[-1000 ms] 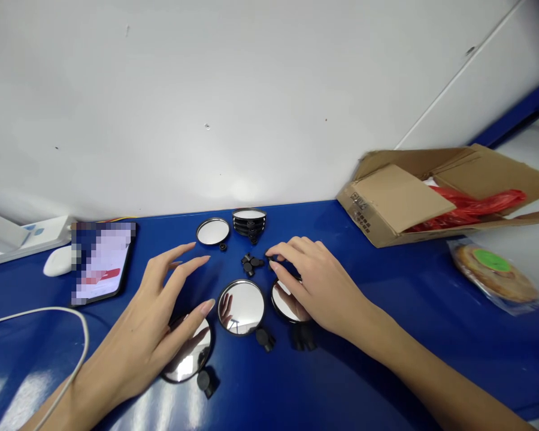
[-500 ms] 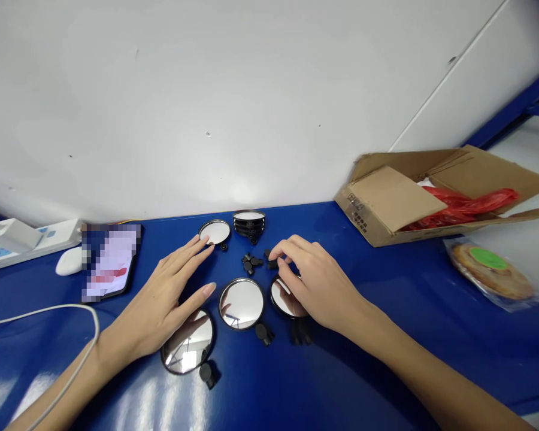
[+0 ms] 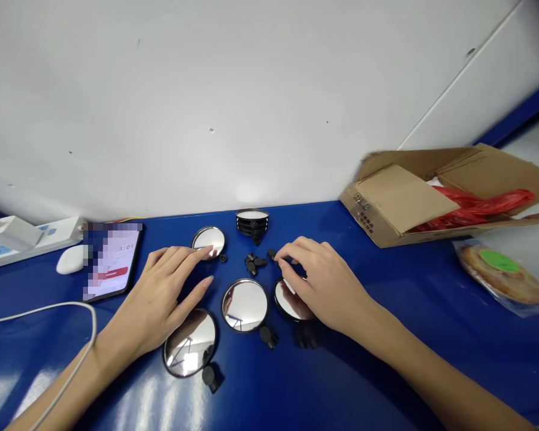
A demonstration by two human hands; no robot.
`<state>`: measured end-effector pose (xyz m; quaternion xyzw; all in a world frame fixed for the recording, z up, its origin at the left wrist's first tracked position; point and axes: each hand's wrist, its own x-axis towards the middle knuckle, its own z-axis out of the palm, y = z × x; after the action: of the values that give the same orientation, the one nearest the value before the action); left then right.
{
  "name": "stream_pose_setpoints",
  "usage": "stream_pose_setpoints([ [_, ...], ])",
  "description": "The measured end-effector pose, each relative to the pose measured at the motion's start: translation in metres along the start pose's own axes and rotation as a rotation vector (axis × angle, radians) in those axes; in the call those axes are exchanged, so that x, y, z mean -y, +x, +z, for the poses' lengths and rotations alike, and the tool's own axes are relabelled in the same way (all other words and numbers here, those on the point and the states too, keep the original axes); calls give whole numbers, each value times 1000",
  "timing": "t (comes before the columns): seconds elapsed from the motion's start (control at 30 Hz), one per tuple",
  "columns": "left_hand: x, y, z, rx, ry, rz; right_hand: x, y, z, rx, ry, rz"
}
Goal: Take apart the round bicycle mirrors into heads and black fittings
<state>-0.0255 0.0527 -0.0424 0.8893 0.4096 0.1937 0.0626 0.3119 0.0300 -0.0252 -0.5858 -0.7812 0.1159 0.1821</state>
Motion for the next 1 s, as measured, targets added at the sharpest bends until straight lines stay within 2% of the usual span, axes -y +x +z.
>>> stream_pose_setpoints([
  [0.17, 3, -2, 4, -34, 18, -51, -6, 3, 0, -31, 1, 44],
  [0.3, 5, -6, 6, -51, 17, -106, -11, 7, -1, -5, 69, 110],
  [0.47, 14, -11, 9, 118, -43, -148, -20, 12, -2, 60, 230, 172],
  [0.57, 17, -12, 11, 144, -56, -131, -22, 14, -1, 74, 264, 175],
  [0.8, 14, -14, 7, 35, -94, -203, -26, 16, 1, 1, 195, 189],
  [1.0, 17, -15, 4, -125, -184, -274, -31, 15, 1, -1, 161, 203],
])
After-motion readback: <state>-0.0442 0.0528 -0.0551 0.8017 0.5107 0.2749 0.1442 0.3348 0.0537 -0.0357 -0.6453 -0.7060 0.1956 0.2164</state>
